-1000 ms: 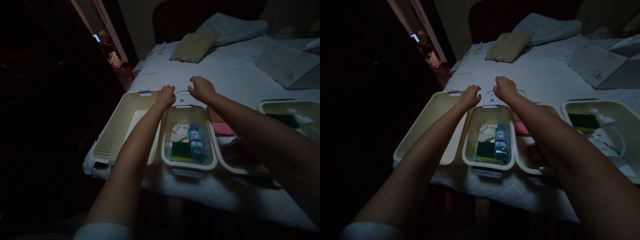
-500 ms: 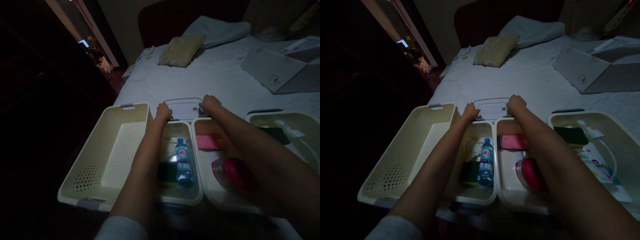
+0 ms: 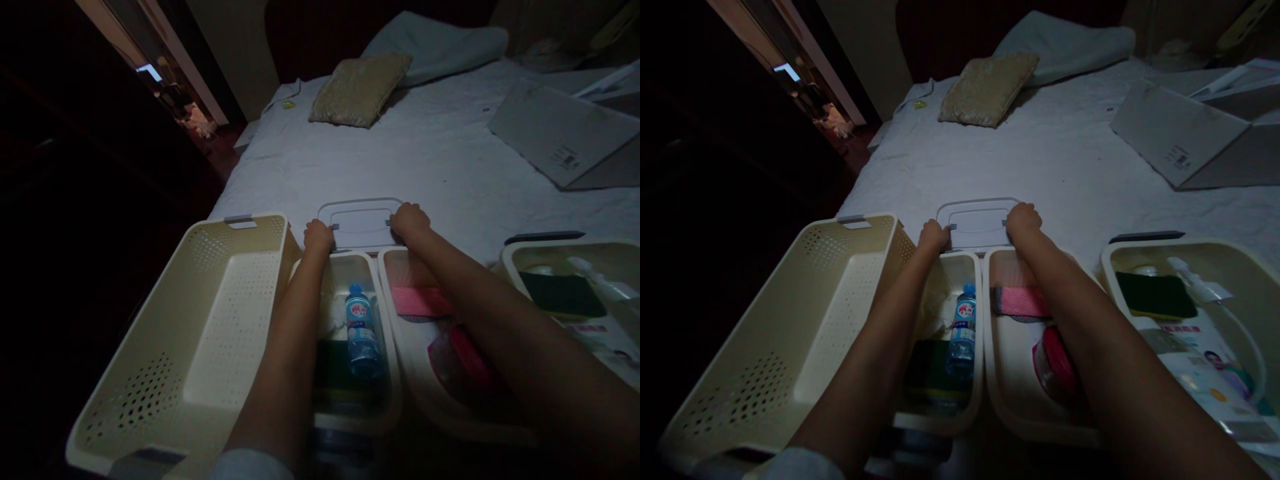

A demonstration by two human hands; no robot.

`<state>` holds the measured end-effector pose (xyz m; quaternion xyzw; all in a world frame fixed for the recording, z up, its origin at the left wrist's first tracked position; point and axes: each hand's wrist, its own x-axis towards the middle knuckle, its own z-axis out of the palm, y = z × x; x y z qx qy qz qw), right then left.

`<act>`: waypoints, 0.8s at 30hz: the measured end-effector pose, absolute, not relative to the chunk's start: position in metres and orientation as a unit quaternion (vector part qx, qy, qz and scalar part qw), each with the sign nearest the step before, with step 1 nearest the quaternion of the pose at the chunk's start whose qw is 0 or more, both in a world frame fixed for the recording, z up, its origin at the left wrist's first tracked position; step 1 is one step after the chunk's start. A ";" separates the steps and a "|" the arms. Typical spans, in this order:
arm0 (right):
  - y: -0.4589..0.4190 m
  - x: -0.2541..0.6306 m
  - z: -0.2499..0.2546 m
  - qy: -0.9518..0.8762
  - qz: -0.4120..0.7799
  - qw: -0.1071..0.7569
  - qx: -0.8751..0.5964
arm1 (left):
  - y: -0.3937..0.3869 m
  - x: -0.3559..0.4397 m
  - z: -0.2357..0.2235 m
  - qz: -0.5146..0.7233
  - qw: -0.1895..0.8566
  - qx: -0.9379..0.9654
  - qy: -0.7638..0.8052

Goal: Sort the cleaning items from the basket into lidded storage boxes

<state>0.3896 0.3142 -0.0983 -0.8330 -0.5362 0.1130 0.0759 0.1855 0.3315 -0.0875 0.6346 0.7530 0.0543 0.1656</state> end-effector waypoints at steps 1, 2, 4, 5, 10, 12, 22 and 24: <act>0.315 0.390 -0.099 -0.532 0.110 0.075 -0.836 | 0.332 0.185 -0.088 0.057 0.166 0.637 0.751; 0.315 0.390 -0.099 -0.526 0.109 0.073 -0.840 | 0.332 0.185 -0.088 0.059 0.165 0.639 0.749; 0.315 0.390 -0.099 -0.522 0.111 0.071 -0.843 | 0.332 0.184 -0.087 0.062 0.161 0.644 0.746; 0.315 0.390 -0.099 -0.519 0.111 0.072 -0.844 | 0.332 0.184 -0.087 0.063 0.159 0.646 0.744; 0.312 0.385 -0.099 -0.508 0.083 0.089 -0.853 | 0.328 0.183 -0.084 0.059 0.148 0.647 0.745; 0.310 0.383 -0.097 -0.508 0.072 0.094 -0.853 | 0.327 0.182 -0.083 0.055 0.143 0.648 0.746; 0.302 0.383 -0.089 -0.499 0.047 0.122 -0.857 | 0.322 0.185 -0.071 0.064 0.104 0.674 0.729; 0.298 0.382 -0.085 -0.499 0.037 0.139 -0.855 | 0.320 0.186 -0.070 0.071 0.092 0.679 0.725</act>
